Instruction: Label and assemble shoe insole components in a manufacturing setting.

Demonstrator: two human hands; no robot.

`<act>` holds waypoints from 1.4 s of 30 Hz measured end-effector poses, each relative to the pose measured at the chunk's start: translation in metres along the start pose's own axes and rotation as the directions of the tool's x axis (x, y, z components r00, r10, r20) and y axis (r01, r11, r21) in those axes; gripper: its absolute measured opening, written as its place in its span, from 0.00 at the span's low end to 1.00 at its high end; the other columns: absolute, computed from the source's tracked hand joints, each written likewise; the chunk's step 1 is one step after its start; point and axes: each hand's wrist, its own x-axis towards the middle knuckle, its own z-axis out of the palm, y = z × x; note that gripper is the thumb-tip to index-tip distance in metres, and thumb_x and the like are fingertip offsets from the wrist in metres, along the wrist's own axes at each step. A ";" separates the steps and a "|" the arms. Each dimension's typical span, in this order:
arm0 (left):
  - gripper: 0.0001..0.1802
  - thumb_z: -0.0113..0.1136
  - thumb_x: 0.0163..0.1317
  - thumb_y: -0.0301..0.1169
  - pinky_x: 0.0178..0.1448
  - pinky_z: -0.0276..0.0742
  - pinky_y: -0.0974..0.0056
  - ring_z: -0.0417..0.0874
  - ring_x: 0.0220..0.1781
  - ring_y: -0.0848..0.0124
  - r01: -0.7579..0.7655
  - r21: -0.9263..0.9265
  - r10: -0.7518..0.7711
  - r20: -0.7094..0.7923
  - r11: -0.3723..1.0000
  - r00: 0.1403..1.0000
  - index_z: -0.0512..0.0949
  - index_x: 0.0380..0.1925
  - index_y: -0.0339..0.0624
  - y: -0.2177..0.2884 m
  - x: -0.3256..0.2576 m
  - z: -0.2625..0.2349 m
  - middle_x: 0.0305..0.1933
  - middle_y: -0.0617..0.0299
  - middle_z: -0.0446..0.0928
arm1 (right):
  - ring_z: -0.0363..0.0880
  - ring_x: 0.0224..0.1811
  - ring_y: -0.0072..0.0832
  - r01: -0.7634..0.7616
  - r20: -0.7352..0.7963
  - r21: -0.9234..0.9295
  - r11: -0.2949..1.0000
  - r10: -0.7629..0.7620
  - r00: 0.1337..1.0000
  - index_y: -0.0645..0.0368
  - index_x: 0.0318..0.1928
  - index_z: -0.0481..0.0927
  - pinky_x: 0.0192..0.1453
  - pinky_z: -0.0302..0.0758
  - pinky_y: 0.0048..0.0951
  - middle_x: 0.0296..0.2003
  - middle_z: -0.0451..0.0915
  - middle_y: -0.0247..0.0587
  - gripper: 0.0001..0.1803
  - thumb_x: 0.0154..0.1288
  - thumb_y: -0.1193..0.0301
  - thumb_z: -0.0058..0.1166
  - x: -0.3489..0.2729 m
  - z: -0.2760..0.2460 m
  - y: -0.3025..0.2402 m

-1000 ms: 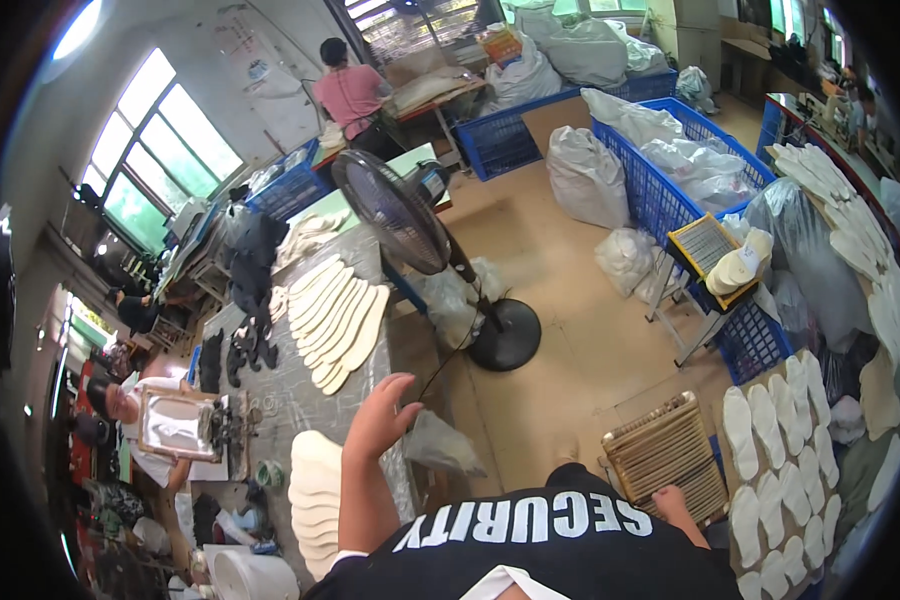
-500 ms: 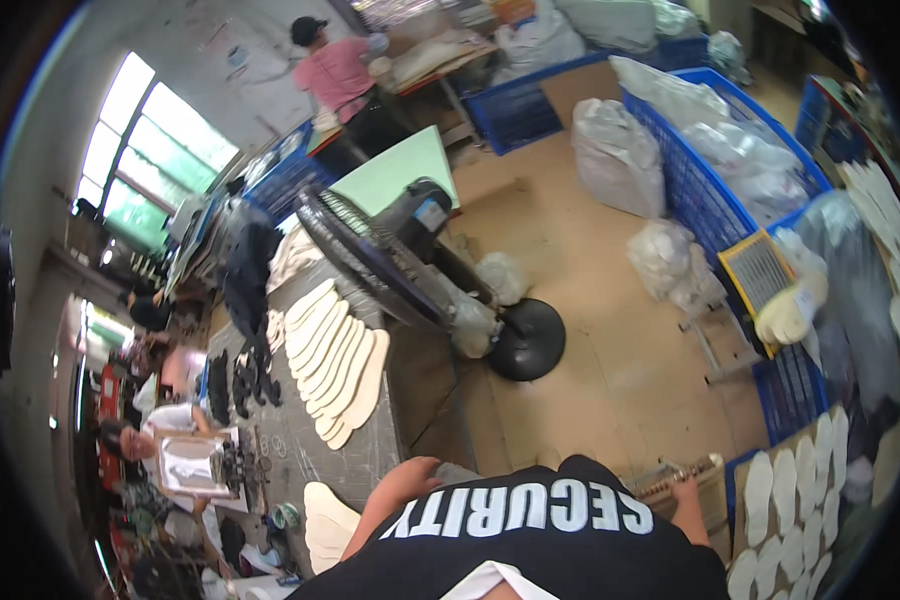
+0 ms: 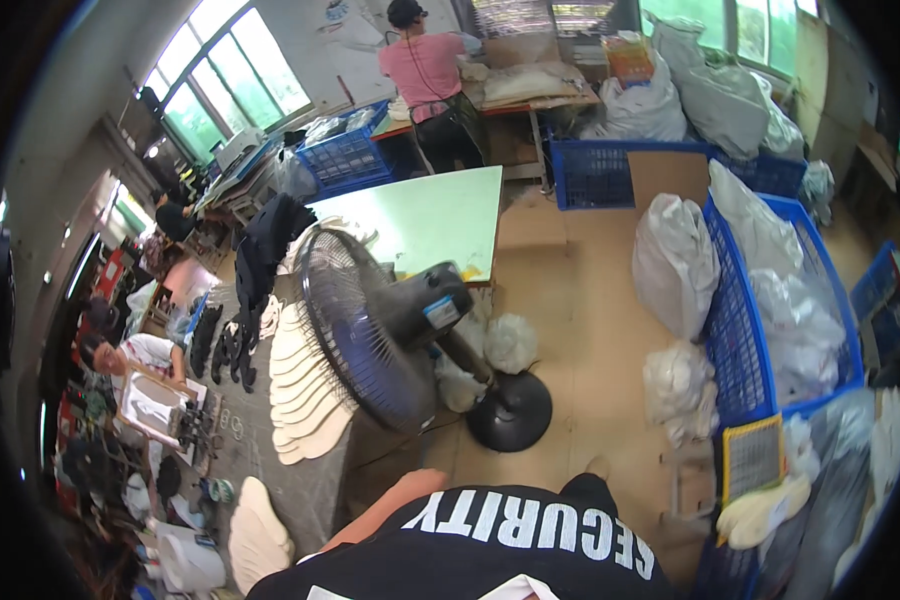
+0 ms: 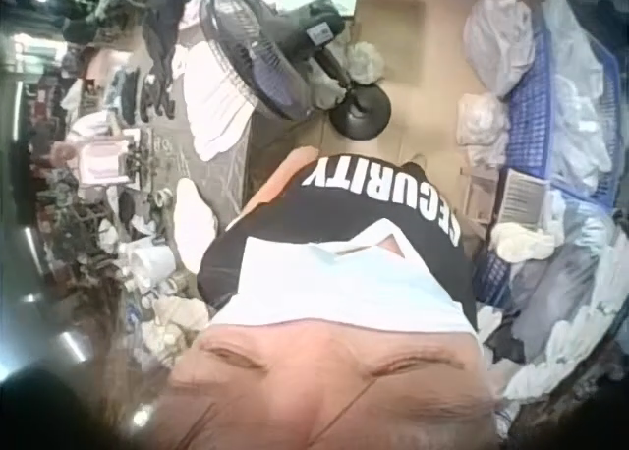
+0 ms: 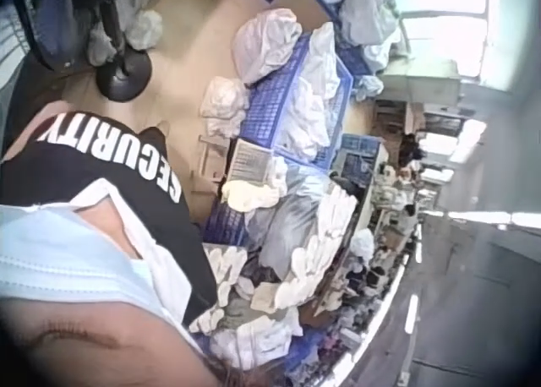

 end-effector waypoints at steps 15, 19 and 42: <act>0.20 0.58 0.52 0.36 0.52 0.71 0.55 0.76 0.50 0.52 -0.099 -0.389 0.026 -0.189 0.916 0.982 0.75 0.45 0.38 0.097 0.111 -0.075 0.46 0.46 0.76 | 0.77 0.41 0.34 0.538 0.145 -0.110 0.835 -0.523 0.840 0.65 0.51 0.73 0.43 0.73 0.32 0.38 0.79 0.50 0.26 0.55 0.60 0.54 0.185 -0.192 -0.237; 0.22 0.59 0.52 0.38 0.52 0.71 0.55 0.75 0.51 0.52 -0.108 -0.543 -0.041 -0.255 0.833 0.966 0.74 0.45 0.38 0.107 0.155 -0.127 0.45 0.47 0.76 | 0.76 0.37 0.25 0.696 0.139 0.013 0.718 -0.690 0.710 0.64 0.55 0.69 0.39 0.73 0.27 0.39 0.78 0.41 0.23 0.59 0.69 0.52 0.236 -0.200 -0.321; 0.27 0.59 0.54 0.37 0.60 0.66 0.58 0.70 0.57 0.54 -0.051 -0.723 -0.530 -0.550 0.689 0.646 0.69 0.54 0.41 0.014 0.345 -0.469 0.54 0.47 0.71 | 0.78 0.34 0.30 0.668 0.328 -0.659 0.346 -0.668 0.669 0.63 0.46 0.75 0.37 0.74 0.30 0.32 0.79 0.42 0.18 0.60 0.63 0.52 0.592 -0.517 -0.398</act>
